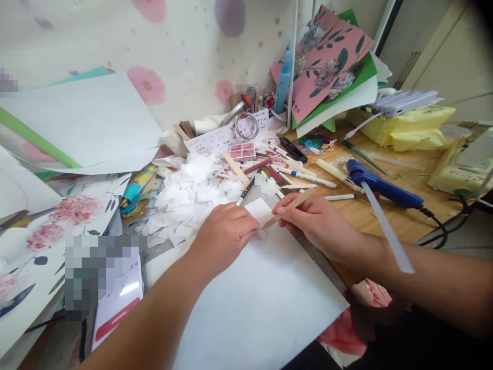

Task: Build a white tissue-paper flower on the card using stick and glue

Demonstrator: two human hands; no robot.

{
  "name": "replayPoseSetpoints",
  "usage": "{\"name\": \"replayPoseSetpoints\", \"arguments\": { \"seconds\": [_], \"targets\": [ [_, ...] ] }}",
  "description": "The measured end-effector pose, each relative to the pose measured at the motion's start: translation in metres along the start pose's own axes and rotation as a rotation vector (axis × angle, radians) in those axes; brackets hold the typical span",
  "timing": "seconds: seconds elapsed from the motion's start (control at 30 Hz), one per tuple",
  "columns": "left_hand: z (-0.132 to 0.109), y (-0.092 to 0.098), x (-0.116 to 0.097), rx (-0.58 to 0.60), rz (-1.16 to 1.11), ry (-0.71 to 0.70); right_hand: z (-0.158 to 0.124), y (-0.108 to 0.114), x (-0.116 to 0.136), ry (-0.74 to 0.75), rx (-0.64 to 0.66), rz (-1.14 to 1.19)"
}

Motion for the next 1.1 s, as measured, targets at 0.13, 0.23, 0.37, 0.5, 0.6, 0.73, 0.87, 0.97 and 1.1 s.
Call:
{"name": "replayPoseSetpoints", "arguments": {
  "seconds": [0.13, 0.23, 0.37, 0.5, 0.6, 0.73, 0.87, 0.97, 1.1],
  "targets": [
    [-0.001, 0.0, 0.002, -0.014, -0.004, 0.007, 0.001, 0.0, 0.001, -0.009, -0.005, -0.007],
    [-0.001, 0.0, 0.004, -0.035, -0.02, 0.011, 0.002, 0.002, -0.001, -0.037, -0.029, 0.029],
    [0.0, -0.001, 0.006, -0.039, -0.042, 0.025, 0.003, 0.0, 0.0, -0.028, -0.015, 0.012],
    [0.0, -0.001, 0.008, -0.033, -0.054, 0.051, 0.004, -0.005, 0.005, 0.06, 0.004, -0.106],
    [0.001, -0.001, 0.01, -0.022, -0.062, 0.081, 0.005, -0.006, 0.004, 0.08, -0.014, -0.157],
    [0.002, -0.003, 0.013, -0.008, -0.094, 0.13, 0.008, -0.008, 0.0, 0.035, -0.001, -0.153],
    [0.001, -0.004, 0.017, -0.002, -0.139, 0.175, 0.011, -0.009, -0.009, -0.093, 0.039, -0.125],
    [0.002, -0.005, 0.02, 0.002, -0.159, 0.201, 0.015, -0.011, -0.013, -0.145, 0.067, -0.099],
    [0.003, -0.007, 0.023, -0.001, -0.171, 0.227, 0.016, -0.012, -0.015, -0.198, 0.093, -0.009]
  ]
}}
Point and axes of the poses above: each hand's wrist, its own z-axis towards the middle knuckle, its own y-axis out of the back of the hand, x = y × z, the point moved 7 cm from there along z, towards the middle knuckle, and after that the axes turned 9 degrees about -z, right-handed, at the moved point
